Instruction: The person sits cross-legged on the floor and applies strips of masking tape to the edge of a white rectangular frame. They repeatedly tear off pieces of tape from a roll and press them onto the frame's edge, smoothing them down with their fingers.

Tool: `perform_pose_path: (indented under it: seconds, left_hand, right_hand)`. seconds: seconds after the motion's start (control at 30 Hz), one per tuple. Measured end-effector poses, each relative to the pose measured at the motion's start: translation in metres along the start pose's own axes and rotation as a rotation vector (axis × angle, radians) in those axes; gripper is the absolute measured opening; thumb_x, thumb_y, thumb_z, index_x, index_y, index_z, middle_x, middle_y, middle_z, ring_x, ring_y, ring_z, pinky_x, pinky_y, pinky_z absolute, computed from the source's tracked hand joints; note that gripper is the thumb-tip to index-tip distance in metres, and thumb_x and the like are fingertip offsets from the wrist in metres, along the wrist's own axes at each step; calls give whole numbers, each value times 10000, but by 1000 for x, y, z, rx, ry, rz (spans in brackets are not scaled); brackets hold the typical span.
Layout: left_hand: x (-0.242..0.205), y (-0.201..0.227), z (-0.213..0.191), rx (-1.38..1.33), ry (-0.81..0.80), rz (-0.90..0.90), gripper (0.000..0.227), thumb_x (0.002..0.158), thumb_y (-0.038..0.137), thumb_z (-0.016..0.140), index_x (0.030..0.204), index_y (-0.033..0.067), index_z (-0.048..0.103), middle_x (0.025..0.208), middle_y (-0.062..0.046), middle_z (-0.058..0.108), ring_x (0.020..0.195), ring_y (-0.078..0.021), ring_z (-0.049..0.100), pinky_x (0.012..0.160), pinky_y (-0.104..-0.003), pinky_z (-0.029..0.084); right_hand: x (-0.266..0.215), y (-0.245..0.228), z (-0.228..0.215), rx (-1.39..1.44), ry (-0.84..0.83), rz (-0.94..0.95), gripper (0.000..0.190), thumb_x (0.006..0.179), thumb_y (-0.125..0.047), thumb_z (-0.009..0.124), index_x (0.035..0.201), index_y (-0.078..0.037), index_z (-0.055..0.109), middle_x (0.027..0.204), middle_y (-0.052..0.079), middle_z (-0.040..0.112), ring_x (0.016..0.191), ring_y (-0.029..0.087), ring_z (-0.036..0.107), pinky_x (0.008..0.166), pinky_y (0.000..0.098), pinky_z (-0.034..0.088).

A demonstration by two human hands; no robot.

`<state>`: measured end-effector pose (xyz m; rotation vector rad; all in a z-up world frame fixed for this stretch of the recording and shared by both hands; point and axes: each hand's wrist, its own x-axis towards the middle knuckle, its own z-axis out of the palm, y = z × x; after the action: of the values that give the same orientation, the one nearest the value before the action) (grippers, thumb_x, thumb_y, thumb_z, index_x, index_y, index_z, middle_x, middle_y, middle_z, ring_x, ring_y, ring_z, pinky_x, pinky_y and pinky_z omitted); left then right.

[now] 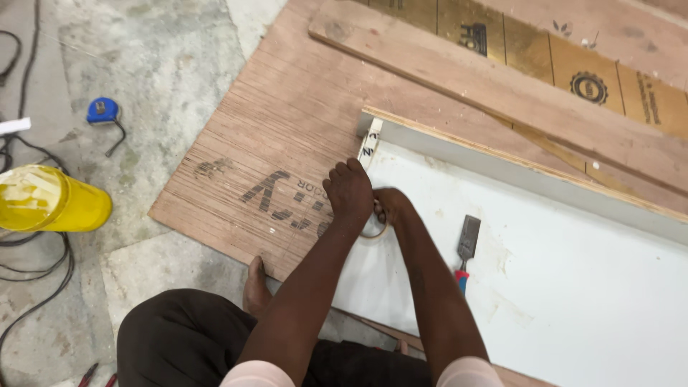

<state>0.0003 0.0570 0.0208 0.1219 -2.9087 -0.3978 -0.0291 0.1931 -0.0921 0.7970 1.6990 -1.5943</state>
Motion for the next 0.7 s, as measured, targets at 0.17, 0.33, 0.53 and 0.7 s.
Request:
perform_pose_path:
  seconds: [0.17,0.33,0.53,0.7]
  left_hand:
    - [-2,2,5,126,74,10,227,847,186,724,974,80,569,927,-98,616,861,-247,624,726,-458,487]
    - [6,0,-13,35,-160,-21,445,740,248,757,1082,37,567,1003,-147,626,939,-297,644,770,-495,508]
    - [21,-53,-46,-760,-635,-206,703,1003,674,426,1031,8,647,993,-181,682,1008,-321,671,886,-456,537]
    - [-17,-65,-59,-1112,-639,-265,797,967,702,298,1219,69,712,1164,-154,748,1118,-269,695,975,-391,521]
  right_hand:
    - [-50,3,-11,479,197,-310,195,1003,-196,617,960,-23,695,676,44,612,503,121,491,433,296,402]
    - [-129,-4,3,551,324,-689,360,969,-93,577,1308,-40,469,990,157,728,788,205,704,672,331,565]
    - [-149,19,60,413,190,-851,579,978,-118,591,1482,-50,315,1230,163,706,1140,216,672,936,328,524]
    - [-147,32,86,280,223,-829,590,1005,-131,580,1534,-31,340,1298,116,611,1141,159,578,945,295,485]
